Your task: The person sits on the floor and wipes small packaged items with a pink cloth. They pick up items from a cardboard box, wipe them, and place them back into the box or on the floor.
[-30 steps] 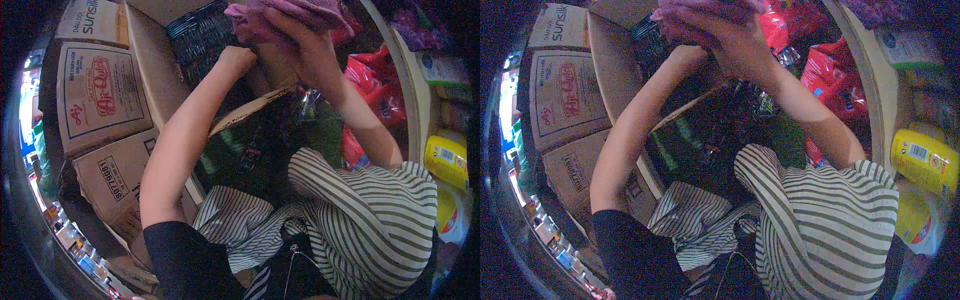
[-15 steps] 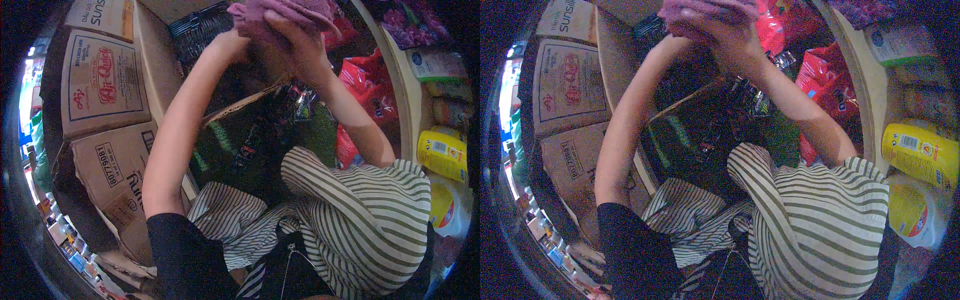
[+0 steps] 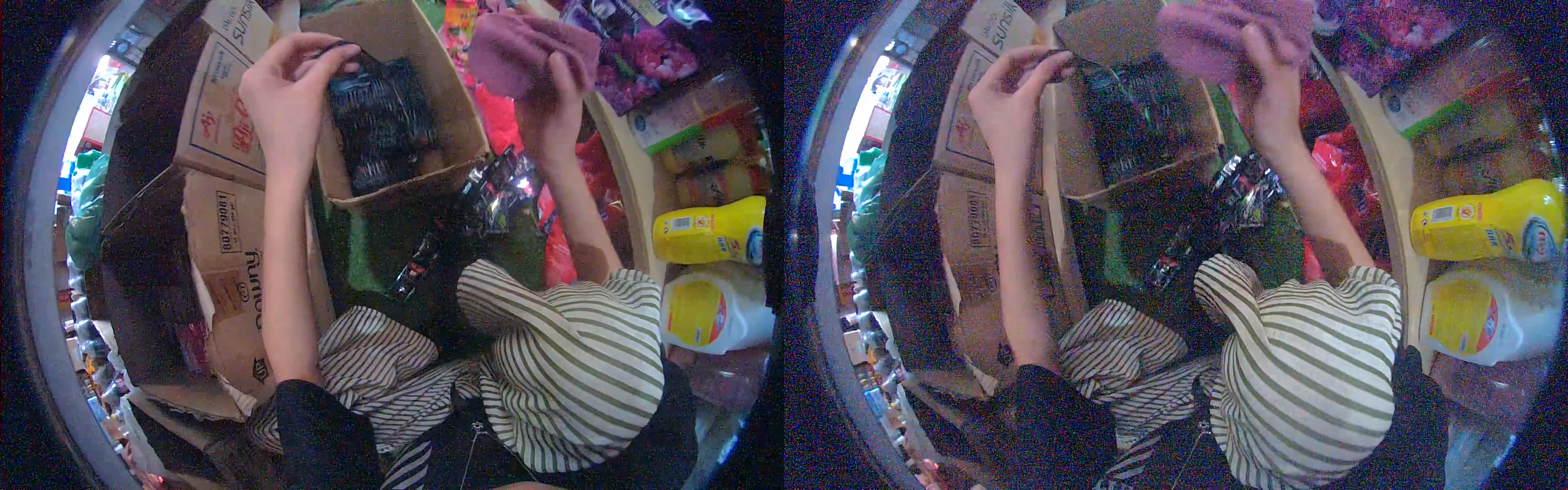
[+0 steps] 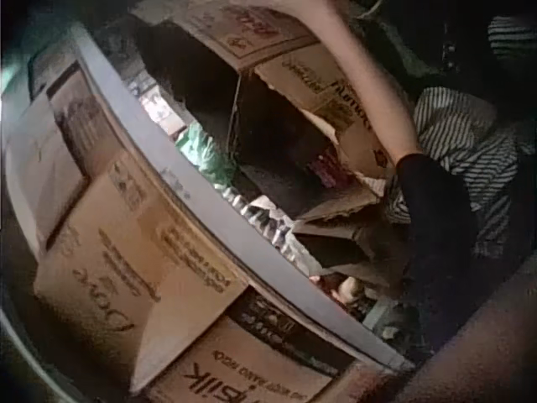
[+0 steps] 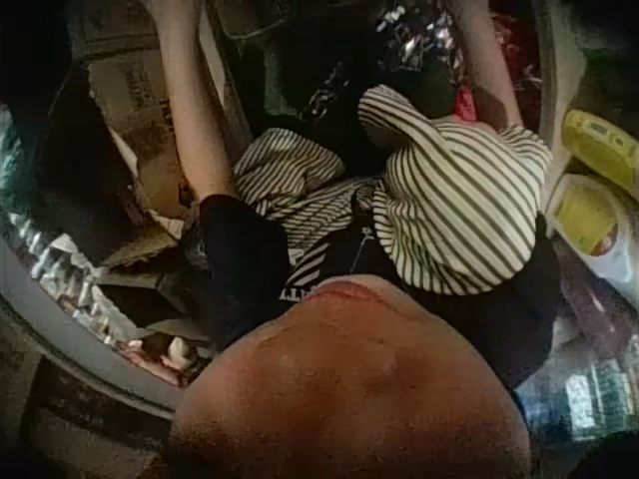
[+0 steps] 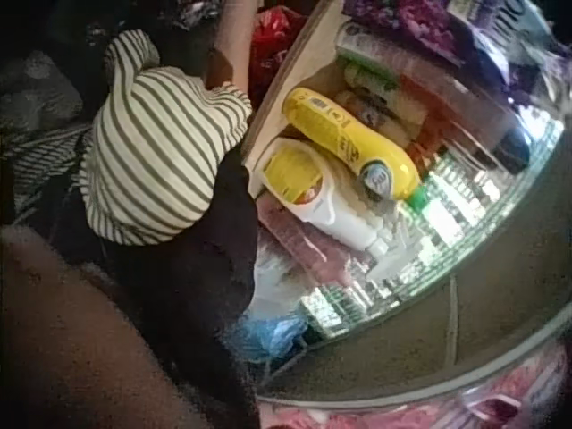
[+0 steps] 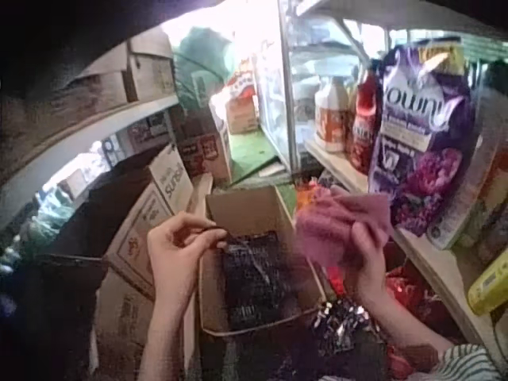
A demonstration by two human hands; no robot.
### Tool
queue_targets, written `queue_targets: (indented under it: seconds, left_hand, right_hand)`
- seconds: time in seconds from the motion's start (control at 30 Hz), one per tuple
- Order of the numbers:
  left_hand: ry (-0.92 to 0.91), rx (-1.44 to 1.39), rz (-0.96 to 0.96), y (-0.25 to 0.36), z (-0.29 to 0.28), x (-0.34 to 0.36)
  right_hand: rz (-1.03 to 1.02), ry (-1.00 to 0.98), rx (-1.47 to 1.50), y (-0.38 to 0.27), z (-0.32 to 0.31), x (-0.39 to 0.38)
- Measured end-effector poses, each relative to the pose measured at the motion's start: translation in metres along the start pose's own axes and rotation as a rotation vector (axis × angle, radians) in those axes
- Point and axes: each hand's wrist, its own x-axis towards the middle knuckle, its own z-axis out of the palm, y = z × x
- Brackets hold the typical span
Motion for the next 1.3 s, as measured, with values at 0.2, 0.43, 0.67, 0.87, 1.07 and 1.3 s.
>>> queue_targets:
  seconds: [0.2,0.43,0.67,0.87,1.07,1.3]
  left_hand:
    - [0.034,0.400,0.333,0.035,-0.002,-0.020]
    - [-0.028,0.400,0.355,0.068,-0.001,-0.034]
    - [-0.174,0.260,0.438,0.062,0.011,-0.038]
    - [-0.140,0.307,0.563,0.065,0.014,-0.039]
    - [-0.052,0.257,0.694,0.080,0.043,-0.059]
    - [-0.085,0.106,0.798,0.106,0.051,-0.074]
  right_hand:
    - [-0.429,-0.474,-0.773,-0.010,0.061,-0.014]
    - [-0.465,-0.300,-0.735,0.010,0.084,-0.032]
    - [-0.396,-0.353,-0.598,0.008,0.076,-0.037]
    - [-0.195,-0.186,-0.605,-0.008,0.083,-0.049]
    - [-0.146,-0.097,-0.476,0.018,0.066,-0.043]
    - [-0.115,-0.169,-0.325,0.029,0.054,-0.042]
